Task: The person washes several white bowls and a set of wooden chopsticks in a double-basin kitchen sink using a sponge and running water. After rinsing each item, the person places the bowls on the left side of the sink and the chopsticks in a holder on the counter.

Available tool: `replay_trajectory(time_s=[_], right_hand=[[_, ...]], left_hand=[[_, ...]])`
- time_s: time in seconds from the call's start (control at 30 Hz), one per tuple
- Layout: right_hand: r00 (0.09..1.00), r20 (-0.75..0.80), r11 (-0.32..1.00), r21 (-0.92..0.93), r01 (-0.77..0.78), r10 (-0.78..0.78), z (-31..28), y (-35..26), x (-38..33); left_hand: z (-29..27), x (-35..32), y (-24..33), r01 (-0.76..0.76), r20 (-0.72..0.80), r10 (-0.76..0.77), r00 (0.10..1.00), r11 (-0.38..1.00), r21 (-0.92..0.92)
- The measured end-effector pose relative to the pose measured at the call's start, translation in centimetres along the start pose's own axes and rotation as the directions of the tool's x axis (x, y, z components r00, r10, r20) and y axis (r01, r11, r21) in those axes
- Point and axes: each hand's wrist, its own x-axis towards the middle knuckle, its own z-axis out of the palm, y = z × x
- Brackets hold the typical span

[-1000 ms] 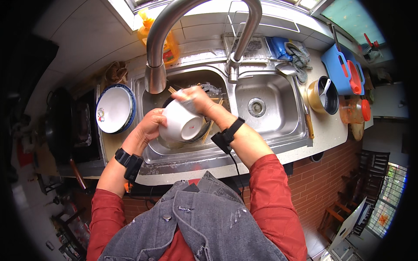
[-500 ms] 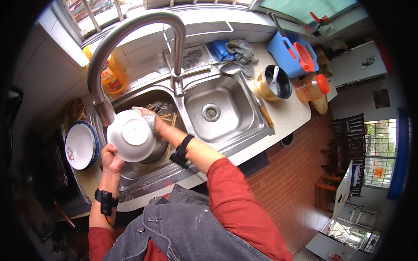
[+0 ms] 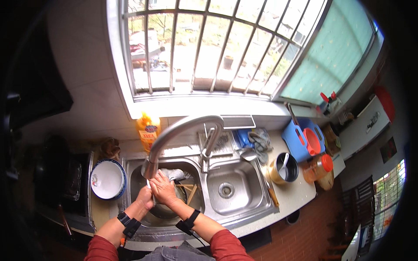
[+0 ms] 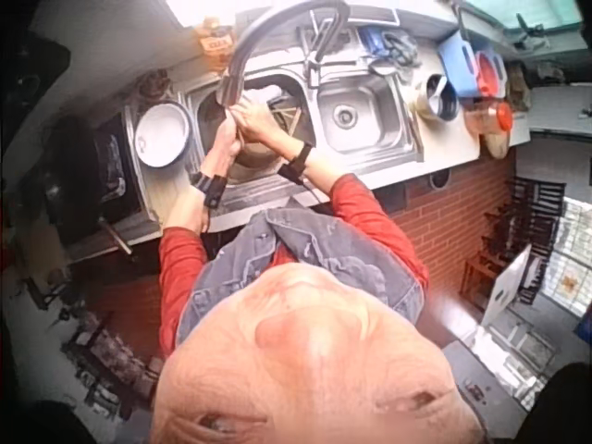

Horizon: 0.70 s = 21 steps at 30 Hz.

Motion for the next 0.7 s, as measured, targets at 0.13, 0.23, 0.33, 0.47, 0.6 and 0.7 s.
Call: replay_trajectory(time_s=[0.13, 0.23, 0.33, 0.47, 0.6, 0.7], right_hand=[[0.933, 0.335, 0.956, 0.203, -0.211, 0.135, -1.8, 2.5, 2.5], [0.805, 0.589, 0.467, 0.693, -0.549, 0.07, -2.4, 4.5, 2.1], [0.778, 0.62, -0.141, 0.783, -0.606, 0.096, -1.2, 5.4, -0.3], [0.956, 0.159, 0.036, 0.984, -0.173, 0.247, 2.5, 4.6, -4.3], [0.958, -0.205, 0.855, 0.514, -0.068, 0.199, 4.1, 3.7, -5.2], [0.965, -0.21, 0.931, 0.358, -0.076, 0.159, 2.7, 3.2, -4.5]], left_hand=[[-0.2, -1.8, 0.4, 0.21, -0.027, -0.21, 0.977, 0.944, 0.255], [-0.4, -3.1, 0.6, 0.265, -0.002, -0.273, 0.962, 0.935, 0.236], [-0.7, -3.4, 0.9, 0.227, -0.005, -0.228, 0.974, 0.971, -0.069], [-1.3, -2.4, 0.4, 0.036, 0.03, -0.029, 0.999, 0.956, -0.293], [-1.2, -1.7, -0.8, -0.036, -0.103, 0.024, 0.994, 0.992, -0.121], [-0.8, -1.6, -1.3, -0.009, -0.13, 0.005, 0.992, 1.0, -0.029]])
